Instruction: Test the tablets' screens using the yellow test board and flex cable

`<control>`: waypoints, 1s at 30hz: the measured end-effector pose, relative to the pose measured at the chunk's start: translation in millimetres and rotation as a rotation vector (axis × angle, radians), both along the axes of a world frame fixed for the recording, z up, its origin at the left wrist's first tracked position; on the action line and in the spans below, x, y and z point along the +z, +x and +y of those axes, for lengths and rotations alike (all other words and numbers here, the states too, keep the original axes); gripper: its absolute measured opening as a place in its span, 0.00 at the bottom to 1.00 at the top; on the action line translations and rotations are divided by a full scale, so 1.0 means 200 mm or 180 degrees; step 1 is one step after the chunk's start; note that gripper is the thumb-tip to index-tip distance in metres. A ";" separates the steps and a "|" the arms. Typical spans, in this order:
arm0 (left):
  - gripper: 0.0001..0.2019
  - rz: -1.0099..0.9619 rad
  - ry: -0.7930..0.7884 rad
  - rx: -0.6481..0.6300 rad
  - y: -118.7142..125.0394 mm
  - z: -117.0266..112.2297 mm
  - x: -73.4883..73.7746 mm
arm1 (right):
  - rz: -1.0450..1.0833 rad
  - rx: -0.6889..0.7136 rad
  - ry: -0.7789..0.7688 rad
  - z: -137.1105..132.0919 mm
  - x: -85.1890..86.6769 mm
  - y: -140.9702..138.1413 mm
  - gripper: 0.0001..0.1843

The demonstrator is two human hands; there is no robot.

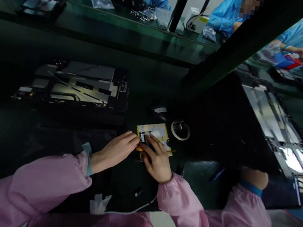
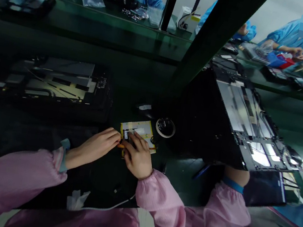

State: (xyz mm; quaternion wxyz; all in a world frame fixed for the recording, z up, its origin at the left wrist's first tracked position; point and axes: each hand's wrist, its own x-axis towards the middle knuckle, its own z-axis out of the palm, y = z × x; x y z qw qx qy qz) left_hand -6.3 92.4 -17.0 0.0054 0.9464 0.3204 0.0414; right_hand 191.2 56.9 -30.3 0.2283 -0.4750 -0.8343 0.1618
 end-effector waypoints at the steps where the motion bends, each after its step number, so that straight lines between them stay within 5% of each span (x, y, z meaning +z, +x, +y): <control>1: 0.11 -0.0004 0.0028 0.0009 0.00 0.00 0.00 | -0.0109 0.0006 0.0018 -0.01 0.00 -0.01 0.21; 8: 0.09 -0.0309 -0.0053 0.0067 0.00 0.00 -0.01 | 0.0291 0.0113 -0.0039 0.01 0.00 0.02 0.23; 14: 0.09 -0.1350 -0.0314 0.0577 -0.04 -0.03 0.09 | 0.0677 -0.0381 0.0230 0.00 0.09 0.07 0.21; 23: 0.07 -0.0231 -0.0127 0.0071 0.01 -0.05 0.07 | 0.0127 -0.0113 0.0128 0.01 0.04 0.03 0.11; 30: 0.08 -0.0471 -0.0086 0.0080 0.05 0.04 0.12 | 0.0093 -0.0105 0.0149 0.02 0.01 0.02 0.09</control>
